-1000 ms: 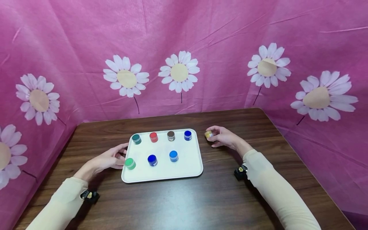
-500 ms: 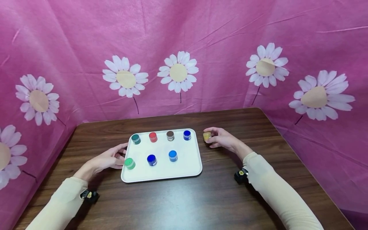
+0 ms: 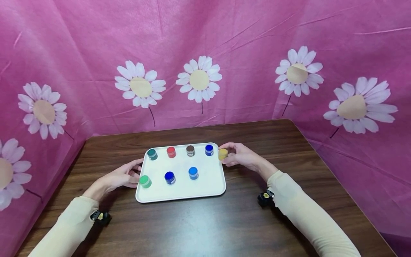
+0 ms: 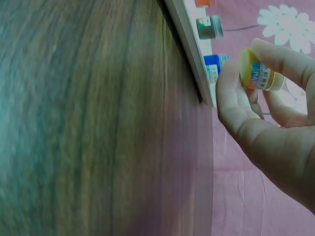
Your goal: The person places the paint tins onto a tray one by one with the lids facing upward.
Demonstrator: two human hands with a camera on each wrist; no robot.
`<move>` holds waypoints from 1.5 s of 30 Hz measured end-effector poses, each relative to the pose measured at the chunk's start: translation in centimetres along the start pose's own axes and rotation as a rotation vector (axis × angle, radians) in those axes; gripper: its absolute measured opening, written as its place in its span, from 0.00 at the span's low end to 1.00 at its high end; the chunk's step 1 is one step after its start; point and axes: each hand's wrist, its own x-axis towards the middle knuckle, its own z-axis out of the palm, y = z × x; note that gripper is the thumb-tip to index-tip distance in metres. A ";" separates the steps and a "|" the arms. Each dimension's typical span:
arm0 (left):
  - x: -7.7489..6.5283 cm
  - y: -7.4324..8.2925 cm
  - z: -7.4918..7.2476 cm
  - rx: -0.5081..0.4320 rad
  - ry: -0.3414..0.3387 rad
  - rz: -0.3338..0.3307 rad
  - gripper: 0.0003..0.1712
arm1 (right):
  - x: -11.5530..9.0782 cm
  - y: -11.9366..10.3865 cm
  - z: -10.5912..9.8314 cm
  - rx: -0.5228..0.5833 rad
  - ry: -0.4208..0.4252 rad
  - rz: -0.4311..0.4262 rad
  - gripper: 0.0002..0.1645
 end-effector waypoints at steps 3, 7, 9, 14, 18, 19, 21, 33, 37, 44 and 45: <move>0.0 -0.1 0.1 0.001 -0.006 0.002 0.51 | 0.1 0.0 0.4 -0.032 -0.015 0.001 0.36; 0.1 -0.1 0.1 0.001 -0.001 0.005 0.51 | 0.2 0.2 0.7 -0.113 -0.034 -0.012 0.36; 0.1 0.0 0.1 -0.003 0.005 0.003 0.51 | 0.3 0.3 0.8 -0.154 -0.052 -0.025 0.35; 0.1 0.0 0.0 -0.005 0.002 0.005 0.51 | 0.6 0.6 1.2 -0.200 -0.114 -0.059 0.34; 0.0 0.0 0.1 -0.007 -0.004 0.010 0.52 | 0.8 0.7 1.6 -0.235 -0.155 -0.093 0.33; 0.0 0.0 0.1 -0.010 -0.003 0.008 0.52 | 0.8 0.7 1.7 -0.245 -0.161 -0.101 0.33; -0.1 0.1 0.2 -0.008 -0.005 0.010 0.52 | 1.0 0.7 1.8 -0.262 -0.174 -0.114 0.32; -0.1 0.1 0.4 -0.015 -0.012 0.018 0.52 | 1.2 0.6 2.6 -0.364 -0.216 -0.090 0.31; -0.1 0.1 0.3 -0.018 -0.005 0.018 0.52 | 1.3 0.7 2.8 -0.397 -0.247 -0.097 0.29; -0.2 0.1 0.3 -0.014 -0.003 0.014 0.52 | 1.4 0.5 3.1 -0.410 -0.280 -0.099 0.29; -0.2 0.1 0.3 -0.013 -0.004 0.014 0.52 | 1.4 0.5 3.1 -0.410 -0.281 -0.098 0.29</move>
